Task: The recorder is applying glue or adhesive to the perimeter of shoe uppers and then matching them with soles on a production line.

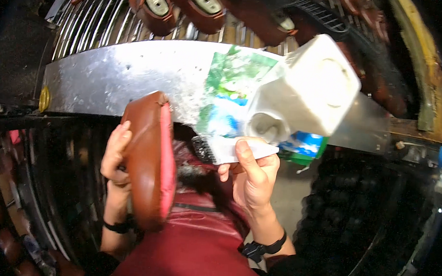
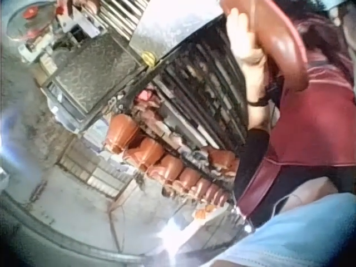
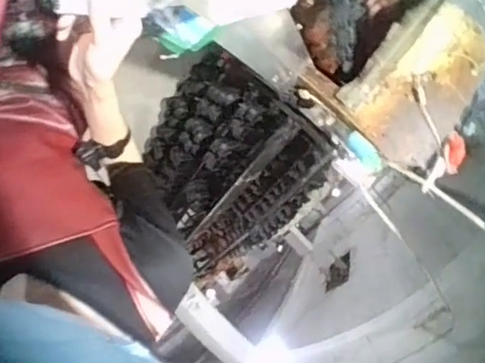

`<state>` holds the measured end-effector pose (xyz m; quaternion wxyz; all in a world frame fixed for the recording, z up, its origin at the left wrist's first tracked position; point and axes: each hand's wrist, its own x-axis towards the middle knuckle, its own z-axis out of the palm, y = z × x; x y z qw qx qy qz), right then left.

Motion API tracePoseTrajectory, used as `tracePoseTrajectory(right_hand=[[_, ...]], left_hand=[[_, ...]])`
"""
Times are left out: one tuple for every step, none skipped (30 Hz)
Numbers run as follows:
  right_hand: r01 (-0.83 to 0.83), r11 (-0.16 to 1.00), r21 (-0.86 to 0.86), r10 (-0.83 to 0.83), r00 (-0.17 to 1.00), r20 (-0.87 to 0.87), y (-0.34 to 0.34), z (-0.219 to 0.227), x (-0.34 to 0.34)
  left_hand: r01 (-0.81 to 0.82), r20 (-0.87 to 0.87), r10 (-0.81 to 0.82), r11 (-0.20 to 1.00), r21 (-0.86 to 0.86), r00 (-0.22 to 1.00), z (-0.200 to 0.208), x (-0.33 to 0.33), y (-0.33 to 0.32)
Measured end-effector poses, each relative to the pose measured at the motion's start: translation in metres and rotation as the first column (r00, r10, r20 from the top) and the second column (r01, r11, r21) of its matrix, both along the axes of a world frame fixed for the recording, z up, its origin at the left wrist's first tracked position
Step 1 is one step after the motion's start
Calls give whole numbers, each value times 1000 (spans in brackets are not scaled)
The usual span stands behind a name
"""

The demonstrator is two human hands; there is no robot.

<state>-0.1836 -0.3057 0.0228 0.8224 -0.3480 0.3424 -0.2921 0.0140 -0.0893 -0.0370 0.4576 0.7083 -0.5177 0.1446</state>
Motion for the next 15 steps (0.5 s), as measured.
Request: tracePoseTrajectory(right_hand=[[-2,1000,22,2,1000,1,6,-6,9],[-60,998,-14,61,997,51,14,-11,20],[-122,991,-58,127,987,95,18,-15,27],[-197,978,-74,206,966,157,18,-19,33],[-205,977,-62,212,965,153,19,-22,40],[-242,963,-115,259,953,158,18,-22,49],[-278,946,-170,305,939,161,16,-21,56],[-315,934,-171,335,936,106,14,-20,60],[-328,921,-212,341,940,27,9,-18,70],[-320,908,-270,328,944,-16,4,-20,81],[-312,892,-328,310,949,-57,-3,-23,95],[-310,880,-361,297,950,-92,-13,-30,110],[-307,866,-394,278,952,-130,-22,-38,125],[-251,875,-413,231,968,-98,-27,-42,139],[-283,882,-377,258,959,-118,-32,-42,148]], left_hand=[[3,61,-8,995,97,998,-5,1,6],[21,77,-23,999,38,997,-14,5,8],[33,88,-31,999,-26,996,-20,6,7],[25,82,-24,1000,-12,996,-20,7,9],[23,103,-25,999,22,994,-16,8,10],[19,126,-25,999,50,992,-13,9,11],[10,122,-17,999,52,992,-12,9,12],[10,125,-19,997,76,992,-12,7,14],[8,135,-21,995,102,991,-8,6,15],[20,140,-33,996,91,990,-8,7,14],[20,145,-32,996,84,989,-9,8,13],[25,129,-34,997,73,991,-10,8,14],[33,111,-40,998,58,993,-12,8,15],[26,123,-32,998,53,992,-14,8,16],[26,125,-31,999,44,992,-16,9,16]])
